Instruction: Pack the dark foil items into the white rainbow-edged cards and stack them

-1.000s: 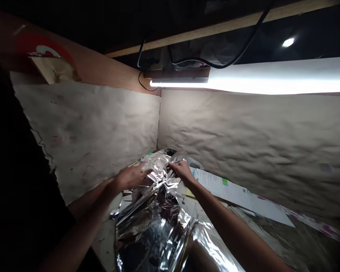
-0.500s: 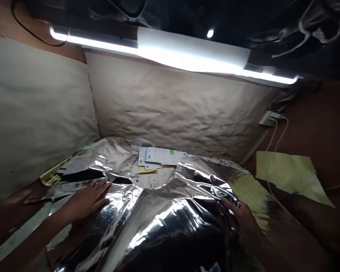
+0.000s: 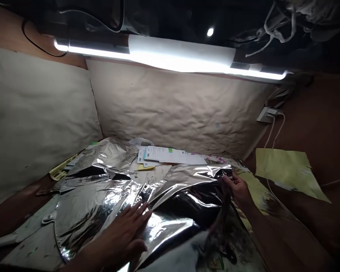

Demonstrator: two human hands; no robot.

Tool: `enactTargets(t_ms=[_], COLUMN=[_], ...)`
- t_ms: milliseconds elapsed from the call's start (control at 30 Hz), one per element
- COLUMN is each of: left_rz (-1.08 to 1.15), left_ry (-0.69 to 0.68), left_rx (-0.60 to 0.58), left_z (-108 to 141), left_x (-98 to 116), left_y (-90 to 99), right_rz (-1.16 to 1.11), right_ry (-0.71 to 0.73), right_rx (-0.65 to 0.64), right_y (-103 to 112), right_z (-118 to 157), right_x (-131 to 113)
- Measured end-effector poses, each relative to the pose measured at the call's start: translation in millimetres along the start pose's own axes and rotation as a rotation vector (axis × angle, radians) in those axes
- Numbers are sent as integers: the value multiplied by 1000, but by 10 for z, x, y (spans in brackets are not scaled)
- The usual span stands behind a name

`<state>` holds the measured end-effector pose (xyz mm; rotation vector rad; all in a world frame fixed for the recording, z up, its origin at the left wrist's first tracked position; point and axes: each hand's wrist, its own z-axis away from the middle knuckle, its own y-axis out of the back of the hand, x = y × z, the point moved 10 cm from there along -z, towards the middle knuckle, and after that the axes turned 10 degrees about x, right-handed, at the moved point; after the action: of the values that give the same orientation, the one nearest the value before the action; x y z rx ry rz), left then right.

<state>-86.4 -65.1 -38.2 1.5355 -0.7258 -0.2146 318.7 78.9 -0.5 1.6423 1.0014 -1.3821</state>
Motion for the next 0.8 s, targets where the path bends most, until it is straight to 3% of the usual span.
enactTargets(t_ms=[167,267,333,433,533,633,700,800], left_rz=[-51,-101,-153,-228,-260,-251,-244,-243], left_ry=[60,22,-26,-124,-153,-153,-140,-94], left_rx=[-25,-57,-3,107,145,102,71,68], left_z=[-9,-147,-411,-1094,-1954,-2630,-2860,-2920], left_x=[-27,9,14,-34,-223,-454,-632,-984], left_y=[-34,88,278,542,575,375,231,166], right_rz=[235,377,545,835,1066,1205,1240,1250], right_ry=[16,133,390,735,638,472,435,418], right_rx=[124,219,187,-112,-373,-413,-392,-354], right_y=[123,136,-55,-625,-910,-878,-818,-743], right_z=[-168,-78,120,569,773,744,688,616], right_x=[261,192,-33,-111,237,456,475,456])
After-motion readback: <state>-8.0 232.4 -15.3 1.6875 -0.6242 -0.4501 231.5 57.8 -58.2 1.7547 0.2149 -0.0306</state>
